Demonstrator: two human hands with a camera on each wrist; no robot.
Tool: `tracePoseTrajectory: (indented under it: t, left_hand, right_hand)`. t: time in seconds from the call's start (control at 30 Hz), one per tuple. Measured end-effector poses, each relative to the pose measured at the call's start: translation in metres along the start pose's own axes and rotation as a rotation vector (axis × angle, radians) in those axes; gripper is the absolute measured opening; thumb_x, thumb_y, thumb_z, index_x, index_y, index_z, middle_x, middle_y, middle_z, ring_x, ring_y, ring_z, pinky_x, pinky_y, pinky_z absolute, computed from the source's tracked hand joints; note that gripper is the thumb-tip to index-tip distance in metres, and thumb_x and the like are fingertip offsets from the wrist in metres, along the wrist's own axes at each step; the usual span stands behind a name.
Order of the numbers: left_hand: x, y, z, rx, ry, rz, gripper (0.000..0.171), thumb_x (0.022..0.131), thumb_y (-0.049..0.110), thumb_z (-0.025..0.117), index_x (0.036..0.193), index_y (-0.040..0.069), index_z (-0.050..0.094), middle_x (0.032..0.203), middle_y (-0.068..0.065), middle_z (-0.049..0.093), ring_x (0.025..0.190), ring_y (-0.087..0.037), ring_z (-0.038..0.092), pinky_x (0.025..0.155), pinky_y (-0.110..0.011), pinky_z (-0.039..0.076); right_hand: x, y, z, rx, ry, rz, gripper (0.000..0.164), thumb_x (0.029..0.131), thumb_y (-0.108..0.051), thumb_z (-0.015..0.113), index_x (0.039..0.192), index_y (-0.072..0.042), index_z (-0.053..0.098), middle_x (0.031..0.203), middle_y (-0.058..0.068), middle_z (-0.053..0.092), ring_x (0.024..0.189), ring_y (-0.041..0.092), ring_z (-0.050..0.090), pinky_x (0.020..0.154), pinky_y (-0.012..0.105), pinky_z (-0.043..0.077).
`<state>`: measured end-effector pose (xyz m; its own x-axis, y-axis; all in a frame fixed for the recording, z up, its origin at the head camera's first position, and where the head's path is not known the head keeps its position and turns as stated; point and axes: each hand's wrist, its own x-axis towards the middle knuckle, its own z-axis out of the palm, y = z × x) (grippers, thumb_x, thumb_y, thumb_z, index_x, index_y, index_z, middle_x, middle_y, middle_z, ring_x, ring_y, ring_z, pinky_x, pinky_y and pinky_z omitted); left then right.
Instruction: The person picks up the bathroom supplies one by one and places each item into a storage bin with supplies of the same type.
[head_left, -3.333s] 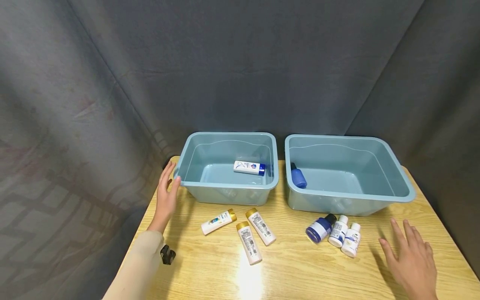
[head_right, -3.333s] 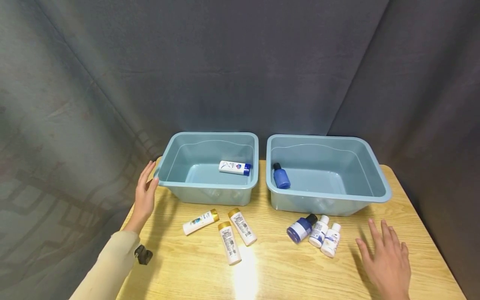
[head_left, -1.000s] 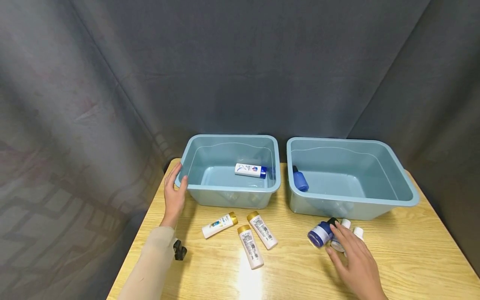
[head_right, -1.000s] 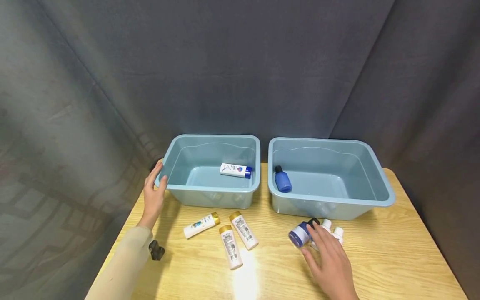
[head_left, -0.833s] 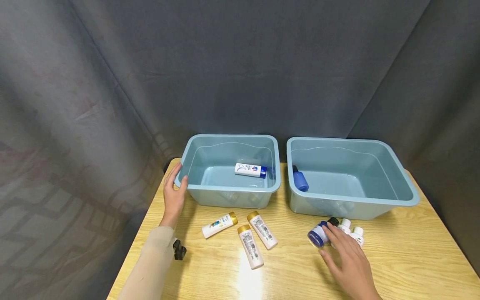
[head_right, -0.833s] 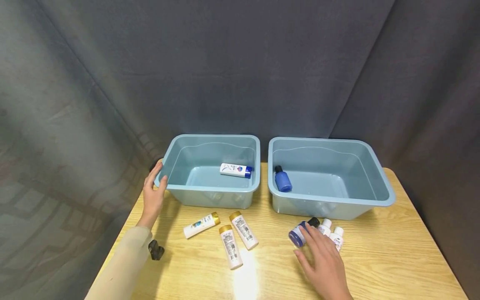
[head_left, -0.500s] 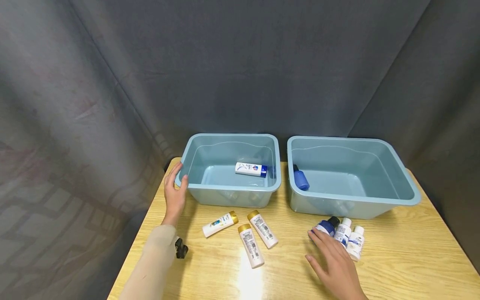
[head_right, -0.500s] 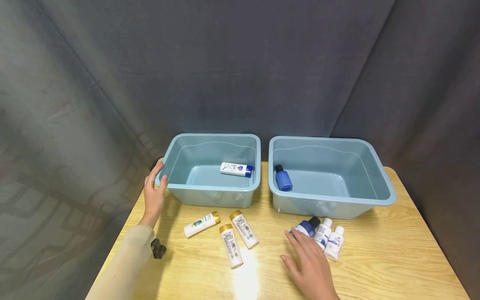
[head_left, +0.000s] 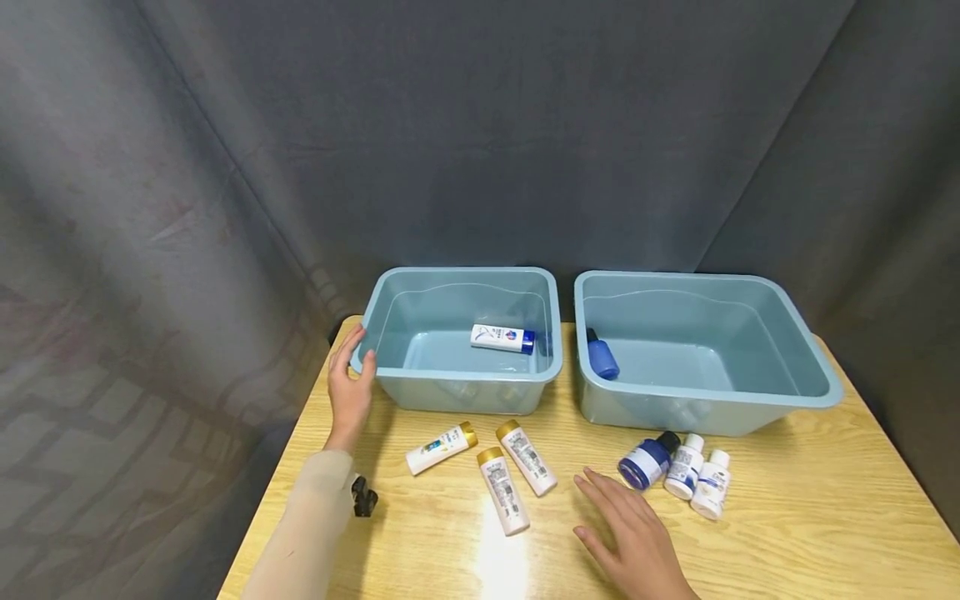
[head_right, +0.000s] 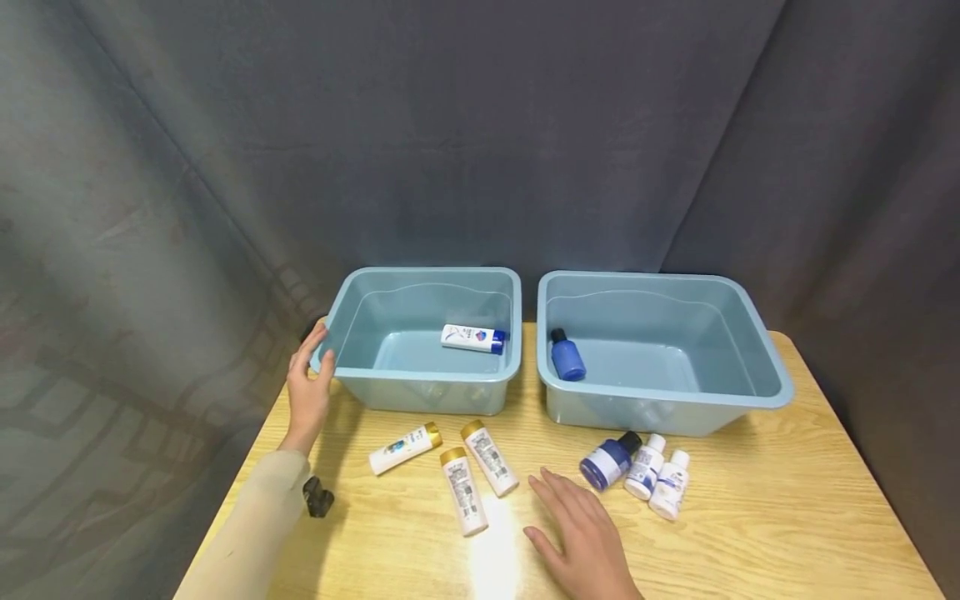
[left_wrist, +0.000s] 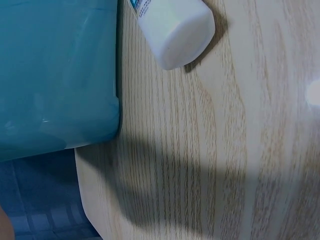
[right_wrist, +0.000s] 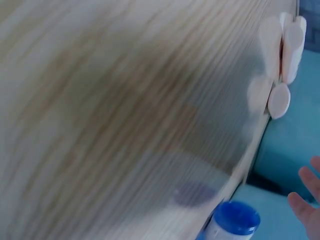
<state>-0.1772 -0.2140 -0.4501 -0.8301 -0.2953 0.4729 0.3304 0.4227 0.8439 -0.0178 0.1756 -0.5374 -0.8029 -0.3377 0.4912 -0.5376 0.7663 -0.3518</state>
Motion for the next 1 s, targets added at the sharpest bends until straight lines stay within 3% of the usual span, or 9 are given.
tracePoseTrajectory:
  t: [0.13, 0.3, 0.53, 0.77, 1.0]
  left_hand:
    - [0.001, -0.001, 0.002, -0.008, 0.008, 0.006, 0.039, 0.096, 0.0, 0.059, 0.133, -0.009, 0.056, 0.142, -0.024, 0.051, 0.135, -0.039, 0.04, 0.113, -0.043, 0.028]
    - [0.002, -0.002, 0.002, -0.018, 0.011, 0.001, 0.04, 0.096, 0.001, 0.059, 0.135, -0.009, 0.055, 0.142, -0.024, 0.05, 0.135, -0.039, 0.04, 0.113, -0.048, 0.028]
    - [0.002, -0.005, -0.003, -0.036, 0.03, -0.043, 0.042, 0.095, 0.001, 0.059, 0.137, -0.007, 0.054, 0.144, -0.023, 0.05, 0.136, -0.035, 0.04, 0.112, -0.051, 0.028]
    - [0.001, -0.005, -0.004, -0.043, 0.033, -0.021, 0.041, 0.095, 0.0, 0.059, 0.135, -0.009, 0.055, 0.142, -0.024, 0.051, 0.134, -0.038, 0.041, 0.111, -0.052, 0.029]
    - [0.001, -0.007, 0.002, -0.059, 0.029, -0.009, 0.038, 0.096, -0.001, 0.057, 0.133, -0.01, 0.056, 0.142, -0.024, 0.051, 0.134, -0.038, 0.041, 0.11, -0.052, 0.03]
  right_hand:
    - [0.004, -0.007, 0.004, 0.013, 0.007, -0.022, 0.058, 0.097, -0.05, 0.055, 0.141, -0.013, 0.056, 0.14, 0.007, 0.057, 0.118, 0.03, 0.057, 0.112, 0.018, 0.017]
    - [0.009, -0.015, 0.008, -0.004, -0.014, -0.012, 0.058, 0.092, -0.045, 0.066, 0.141, -0.016, 0.057, 0.14, 0.002, 0.057, 0.119, 0.025, 0.058, 0.103, 0.032, 0.033]
    - [0.022, -0.03, 0.02, 0.009, -0.078, -0.005, 0.061, 0.087, -0.041, 0.073, 0.142, -0.022, 0.055, 0.139, 0.0, 0.057, 0.121, 0.02, 0.057, 0.096, 0.041, 0.047]
    - [0.033, -0.05, 0.033, 0.05, -0.086, -0.015, 0.059, 0.088, -0.046, 0.07, 0.14, -0.019, 0.058, 0.137, 0.002, 0.059, 0.12, 0.023, 0.058, 0.094, 0.043, 0.049]
    - [0.038, -0.058, 0.04, 0.061, -0.113, 0.04, 0.058, 0.089, -0.046, 0.069, 0.14, -0.02, 0.058, 0.139, 0.003, 0.058, 0.12, 0.023, 0.058, 0.097, 0.045, 0.048]
